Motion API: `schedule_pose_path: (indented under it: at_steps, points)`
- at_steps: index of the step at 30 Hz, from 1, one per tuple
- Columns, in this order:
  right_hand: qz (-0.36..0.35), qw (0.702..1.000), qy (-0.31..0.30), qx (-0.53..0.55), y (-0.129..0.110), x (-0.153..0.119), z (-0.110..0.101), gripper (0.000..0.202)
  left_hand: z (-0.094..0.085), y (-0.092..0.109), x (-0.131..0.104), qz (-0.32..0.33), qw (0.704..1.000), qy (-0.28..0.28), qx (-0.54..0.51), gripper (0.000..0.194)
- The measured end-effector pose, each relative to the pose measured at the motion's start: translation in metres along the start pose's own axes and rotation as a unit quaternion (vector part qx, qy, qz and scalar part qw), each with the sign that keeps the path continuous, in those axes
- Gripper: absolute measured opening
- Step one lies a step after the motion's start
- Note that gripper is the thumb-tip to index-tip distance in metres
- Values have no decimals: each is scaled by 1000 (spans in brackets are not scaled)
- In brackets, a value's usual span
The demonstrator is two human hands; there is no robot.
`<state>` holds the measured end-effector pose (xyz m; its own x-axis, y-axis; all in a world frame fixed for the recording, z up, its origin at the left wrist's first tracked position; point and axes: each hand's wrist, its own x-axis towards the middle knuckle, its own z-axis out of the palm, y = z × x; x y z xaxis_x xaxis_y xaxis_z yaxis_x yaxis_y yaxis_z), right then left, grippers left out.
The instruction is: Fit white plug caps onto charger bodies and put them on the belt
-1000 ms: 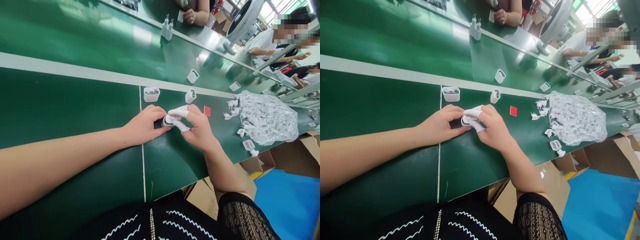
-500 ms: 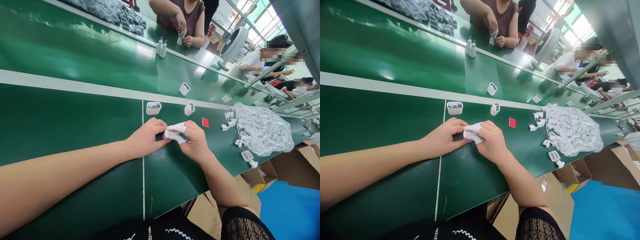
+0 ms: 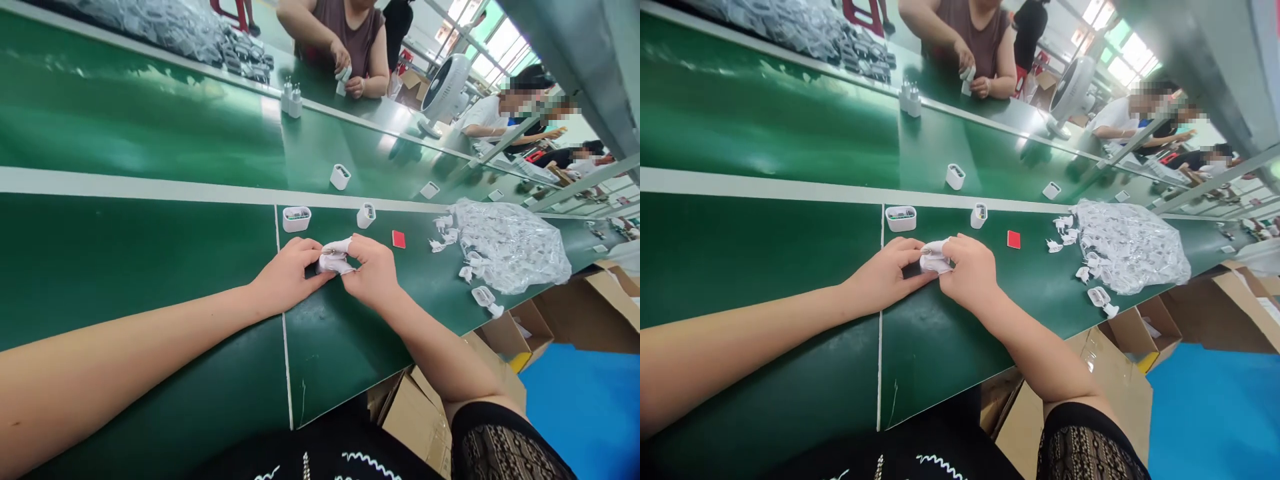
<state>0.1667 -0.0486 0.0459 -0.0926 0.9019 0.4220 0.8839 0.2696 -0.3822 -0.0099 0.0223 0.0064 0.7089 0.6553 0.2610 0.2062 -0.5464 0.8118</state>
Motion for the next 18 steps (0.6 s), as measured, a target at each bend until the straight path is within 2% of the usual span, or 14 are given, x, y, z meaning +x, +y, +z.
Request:
schedule_pose_path:
  at_steps: [3, 5, 7, 8, 9, 11, 12, 14, 15, 17, 18]
  points:
    - [58, 996, 38, 60, -2, -7, 11, 18, 1, 1, 2, -7, 1000, -4, 11, 40]
    - [110, 983, 32, 145, 1, -7, 11, 23, -1, 5, 1, -16, 1000, -18, 20, 38]
    - [162, 958, 20, 236, 14, -5, -1, 35, -6, 13, -1, -16, 999, -22, 24, 37]
    - [191, 946, 30, 261, 25, -3, -12, 41, -11, 18, -3, -9, 1000, -11, 26, 37]
    - [227, 938, 65, 255, 40, -1, -24, 45, -17, 24, -3, -1, 999, 11, 33, 38]
    - [305, 929, 172, 124, 77, 1, -49, 43, -34, 33, 0, 7, 994, 93, 62, 42]
    - [349, 916, 196, 32, 97, 1, -59, 46, -45, 35, 5, 1, 986, 138, 88, 44]
    - [455, 865, 178, -117, 132, -1, -71, 56, -71, 25, 20, -24, 963, 235, 132, 53]
    - [504, 838, 154, -145, 144, -3, -73, 58, -83, 16, 28, -34, 960, 238, 146, 58]
    - [548, 814, 119, -149, 156, -7, -71, 55, -107, -10, 44, -86, 943, 268, 175, 68]
    - [549, 817, 113, -135, 158, -9, -69, 51, -117, -24, 51, -113, 937, 271, 191, 76]
